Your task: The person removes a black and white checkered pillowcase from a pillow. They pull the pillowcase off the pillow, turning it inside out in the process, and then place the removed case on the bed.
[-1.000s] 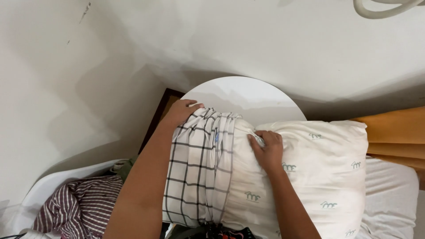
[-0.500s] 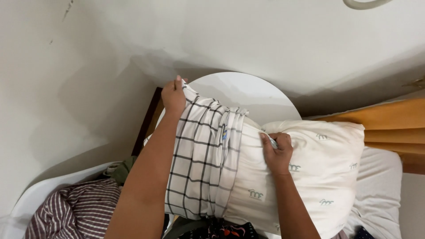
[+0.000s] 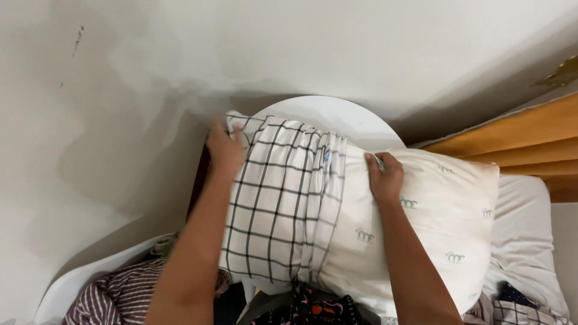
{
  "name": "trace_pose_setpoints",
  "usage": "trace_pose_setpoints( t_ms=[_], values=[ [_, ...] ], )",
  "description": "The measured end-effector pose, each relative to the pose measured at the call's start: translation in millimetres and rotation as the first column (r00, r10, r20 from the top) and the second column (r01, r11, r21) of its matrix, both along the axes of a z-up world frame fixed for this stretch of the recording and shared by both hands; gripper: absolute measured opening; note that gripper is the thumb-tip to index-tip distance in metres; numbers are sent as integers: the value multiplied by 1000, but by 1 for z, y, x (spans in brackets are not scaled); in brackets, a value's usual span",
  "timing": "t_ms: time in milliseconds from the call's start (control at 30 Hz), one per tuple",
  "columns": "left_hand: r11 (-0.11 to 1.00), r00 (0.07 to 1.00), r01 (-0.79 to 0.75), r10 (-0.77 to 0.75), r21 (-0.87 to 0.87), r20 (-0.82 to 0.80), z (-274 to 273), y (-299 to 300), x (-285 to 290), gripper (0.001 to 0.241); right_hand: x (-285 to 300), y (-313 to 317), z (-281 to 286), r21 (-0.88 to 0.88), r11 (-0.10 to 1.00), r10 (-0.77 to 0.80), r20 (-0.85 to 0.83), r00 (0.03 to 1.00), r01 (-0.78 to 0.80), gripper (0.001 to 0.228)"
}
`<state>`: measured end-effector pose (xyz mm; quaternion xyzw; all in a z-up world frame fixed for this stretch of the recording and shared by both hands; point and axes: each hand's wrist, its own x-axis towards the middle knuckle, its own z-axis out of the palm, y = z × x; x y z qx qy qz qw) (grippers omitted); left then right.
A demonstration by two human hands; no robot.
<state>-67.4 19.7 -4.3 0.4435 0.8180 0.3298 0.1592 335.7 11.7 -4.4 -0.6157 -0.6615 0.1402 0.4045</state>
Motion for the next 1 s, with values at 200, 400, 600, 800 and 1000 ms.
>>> trace_pose_setpoints(
  t_ms=[200,400,600,800,1000],
  values=[
    [950,905,254,-299,-181,-302,-24,-116,111,75,-17,7,9,-259,965,-33,-8,999,29,29],
    [935,944,266,-302,-236,-134,-16,-107,87,72,-28,-29,45,-437,899,50,35,998,-30,39],
    [906,913,323,-374,-274,-161,-16,-124,90,71,-44,-152,45,-462,878,393,550,737,-123,64],
    [838,825,468,-528,-280,-204,5,-171,107,74,-17,-208,26,-487,847,470,494,731,-215,72],
    [666,638,668,-743,-333,-205,14,-227,133,78,-23,-213,24,-508,845,461,531,711,-169,75]
  ],
)
